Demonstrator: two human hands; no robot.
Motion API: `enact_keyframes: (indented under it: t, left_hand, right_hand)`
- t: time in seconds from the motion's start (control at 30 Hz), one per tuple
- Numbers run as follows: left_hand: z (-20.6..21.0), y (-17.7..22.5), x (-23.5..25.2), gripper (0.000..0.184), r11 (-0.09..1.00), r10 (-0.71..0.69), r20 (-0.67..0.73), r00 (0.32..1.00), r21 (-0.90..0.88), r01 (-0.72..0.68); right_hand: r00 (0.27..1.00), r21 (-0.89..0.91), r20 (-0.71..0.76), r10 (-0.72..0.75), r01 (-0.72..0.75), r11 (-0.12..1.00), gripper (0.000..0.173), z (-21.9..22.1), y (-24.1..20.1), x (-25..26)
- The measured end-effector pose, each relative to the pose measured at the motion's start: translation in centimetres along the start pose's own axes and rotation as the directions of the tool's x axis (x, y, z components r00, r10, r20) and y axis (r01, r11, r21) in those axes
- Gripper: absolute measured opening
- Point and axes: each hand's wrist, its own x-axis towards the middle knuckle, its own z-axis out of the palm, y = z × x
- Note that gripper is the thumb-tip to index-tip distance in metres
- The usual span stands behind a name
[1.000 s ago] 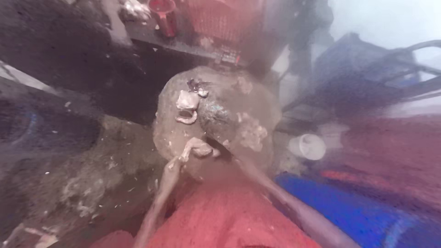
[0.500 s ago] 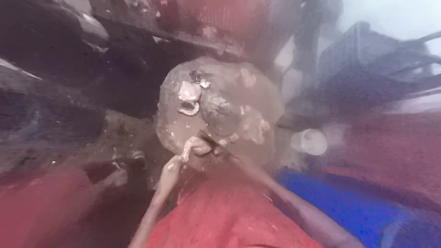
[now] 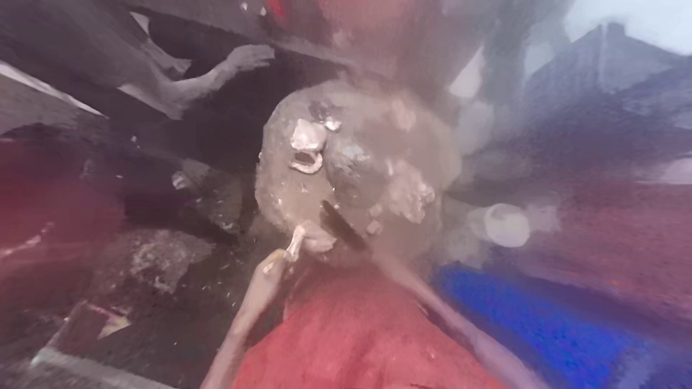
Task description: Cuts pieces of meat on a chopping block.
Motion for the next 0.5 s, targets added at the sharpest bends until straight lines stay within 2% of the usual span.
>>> enact_keyframes:
  t: [0.07, 0.17, 0.23, 0.3, 0.4, 0.43, 0.5]
  left_hand:
    - [-0.4, 0.8, 0.0, 0.028, 0.996, 0.086, 0.032, 0.996, -0.018, -0.086]
    - [0.0, 3.0, 1.5, 0.026, 0.979, 0.203, 0.127, 0.971, -0.053, -0.197]
    - [1.7, 5.0, 3.1, 0.027, 0.975, 0.220, 0.194, 0.956, -0.062, -0.211]
    - [4.0, 6.4, 5.2, 0.031, 0.975, 0.218, 0.283, 0.934, -0.020, -0.222]
    - [8.2, 6.0, 9.4, 0.032, 0.968, 0.221, 0.392, 0.893, 0.025, -0.250]
    - [9.5, 5.2, 10.8, 0.033, 0.963, 0.212, 0.410, 0.887, 0.068, -0.261]
    - [11.3, 4.1, 12.2, 0.037, 0.946, 0.161, 0.436, 0.886, 0.188, -0.264]
  right_hand:
    - [0.989, 0.042, -0.141, 0.054, -0.049, 0.998, 0.050, -1.1, 0.6, -1.4]
    - [0.917, 0.060, -0.391, 0.082, -0.063, 0.996, 0.046, -3.5, 0.8, -2.2]
    - [0.858, 0.059, -0.514, 0.027, 0.004, 0.998, 0.044, -5.4, -0.4, -2.5]
    - [0.785, 0.049, -0.610, -0.107, 0.173, 0.984, 0.044, -7.6, -3.0, -3.1]
    - [0.636, 0.011, -0.689, -0.347, 0.488, 0.873, 0.068, -9.7, -8.4, -6.2]
    - [0.559, -0.030, -0.712, -0.426, 0.581, 0.813, 0.066, -9.7, -10.4, -7.4]
    - [0.360, -0.041, -0.776, -0.517, 0.790, 0.612, 0.052, -8.8, -13.3, -8.9]
